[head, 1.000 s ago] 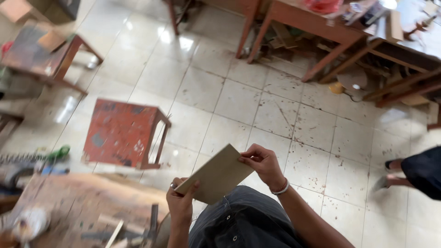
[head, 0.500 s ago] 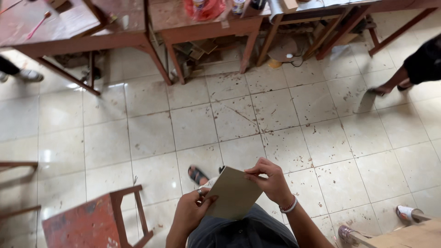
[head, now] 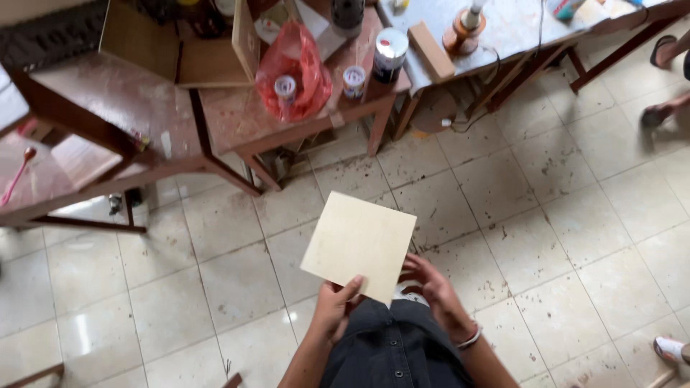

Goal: The person sands the edges and surfaces of small wooden pieces by hand.

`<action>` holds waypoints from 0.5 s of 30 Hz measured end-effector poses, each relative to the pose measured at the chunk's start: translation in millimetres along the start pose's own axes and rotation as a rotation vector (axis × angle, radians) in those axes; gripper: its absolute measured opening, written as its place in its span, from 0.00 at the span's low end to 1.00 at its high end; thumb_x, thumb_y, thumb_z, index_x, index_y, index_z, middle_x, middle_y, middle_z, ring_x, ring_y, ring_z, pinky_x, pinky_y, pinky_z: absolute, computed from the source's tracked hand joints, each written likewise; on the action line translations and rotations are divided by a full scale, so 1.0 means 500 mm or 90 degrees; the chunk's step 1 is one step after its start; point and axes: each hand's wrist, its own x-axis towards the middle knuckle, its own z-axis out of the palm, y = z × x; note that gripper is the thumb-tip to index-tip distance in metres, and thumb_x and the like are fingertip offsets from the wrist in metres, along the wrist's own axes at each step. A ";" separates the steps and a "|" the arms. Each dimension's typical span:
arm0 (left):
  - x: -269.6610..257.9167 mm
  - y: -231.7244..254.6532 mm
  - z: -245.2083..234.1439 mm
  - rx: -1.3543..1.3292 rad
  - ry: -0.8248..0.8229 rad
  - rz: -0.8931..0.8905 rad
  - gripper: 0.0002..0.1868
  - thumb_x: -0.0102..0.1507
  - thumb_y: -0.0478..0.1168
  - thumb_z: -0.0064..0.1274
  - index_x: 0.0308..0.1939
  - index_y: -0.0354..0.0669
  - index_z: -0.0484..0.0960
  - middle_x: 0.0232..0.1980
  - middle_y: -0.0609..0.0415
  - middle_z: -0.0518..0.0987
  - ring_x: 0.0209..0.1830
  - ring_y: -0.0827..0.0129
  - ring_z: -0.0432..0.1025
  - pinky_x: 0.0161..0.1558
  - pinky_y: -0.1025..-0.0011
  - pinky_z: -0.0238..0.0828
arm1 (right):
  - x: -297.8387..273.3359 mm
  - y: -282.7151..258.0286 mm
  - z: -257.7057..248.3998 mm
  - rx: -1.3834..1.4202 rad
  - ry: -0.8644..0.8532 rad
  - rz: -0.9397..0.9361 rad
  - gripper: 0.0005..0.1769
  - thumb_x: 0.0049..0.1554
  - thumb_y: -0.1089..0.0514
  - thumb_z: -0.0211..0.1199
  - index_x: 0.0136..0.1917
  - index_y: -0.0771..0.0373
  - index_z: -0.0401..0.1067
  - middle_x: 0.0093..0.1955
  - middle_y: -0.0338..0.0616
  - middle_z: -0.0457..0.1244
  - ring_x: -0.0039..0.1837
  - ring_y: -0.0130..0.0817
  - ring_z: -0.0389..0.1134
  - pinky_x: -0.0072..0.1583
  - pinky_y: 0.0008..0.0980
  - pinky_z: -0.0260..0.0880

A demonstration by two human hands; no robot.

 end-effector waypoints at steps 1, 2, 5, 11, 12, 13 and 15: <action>0.020 0.031 0.048 0.042 0.006 -0.050 0.23 0.57 0.33 0.65 0.55 0.35 0.75 0.48 0.47 0.81 0.39 0.65 0.70 0.41 0.65 0.76 | 0.034 -0.004 0.009 -0.006 0.010 0.000 0.58 0.46 0.26 0.64 0.78 0.63 0.58 0.70 0.53 0.64 0.66 0.44 0.68 0.62 0.42 0.73; 0.034 0.055 0.088 0.086 0.016 -0.103 0.30 0.55 0.34 0.65 0.60 0.32 0.76 0.58 0.43 0.83 0.55 0.54 0.77 0.51 0.60 0.80 | 0.059 -0.001 0.019 -0.009 0.020 0.004 0.57 0.48 0.32 0.67 0.79 0.66 0.54 0.76 0.51 0.61 0.73 0.43 0.65 0.65 0.43 0.73; 0.126 0.040 0.152 0.261 -0.144 -0.091 0.21 0.57 0.42 0.66 0.51 0.36 0.85 0.47 0.48 0.87 0.44 0.65 0.80 0.41 0.70 0.82 | 0.153 -0.056 0.026 -0.054 0.286 0.112 0.32 0.50 0.54 0.69 0.65 0.72 0.72 0.63 0.56 0.72 0.62 0.44 0.74 0.65 0.39 0.74; 0.295 0.177 0.332 0.690 -0.332 -0.069 0.17 0.62 0.53 0.59 0.49 0.50 0.82 0.49 0.59 0.84 0.46 0.75 0.77 0.48 0.76 0.74 | 0.341 -0.108 -0.164 -0.041 0.418 0.101 0.20 0.56 0.55 0.67 0.52 0.76 0.78 0.53 0.55 0.73 0.50 0.41 0.74 0.49 0.34 0.75; 0.322 0.209 0.363 0.690 -0.327 -0.071 0.17 0.62 0.53 0.59 0.49 0.50 0.82 0.49 0.59 0.84 0.46 0.75 0.77 0.48 0.76 0.74 | 0.371 -0.130 -0.196 -0.039 0.415 0.105 0.20 0.56 0.55 0.67 0.52 0.76 0.78 0.53 0.55 0.73 0.50 0.41 0.74 0.49 0.34 0.75; 0.348 0.242 0.396 0.791 -0.320 -0.082 0.21 0.63 0.55 0.55 0.55 0.51 0.79 0.54 0.59 0.83 0.50 0.73 0.77 0.50 0.72 0.73 | 0.401 -0.154 -0.229 0.020 0.439 0.093 0.23 0.55 0.58 0.64 0.61 0.74 0.72 0.62 0.55 0.68 0.61 0.44 0.70 0.60 0.35 0.71; 0.418 0.290 0.439 0.892 -0.307 -0.100 0.24 0.64 0.56 0.51 0.61 0.52 0.77 0.59 0.59 0.82 0.54 0.70 0.76 0.53 0.69 0.72 | 0.455 -0.192 -0.298 0.083 0.461 0.088 0.29 0.55 0.60 0.61 0.69 0.72 0.66 0.71 0.55 0.64 0.72 0.47 0.65 0.71 0.36 0.68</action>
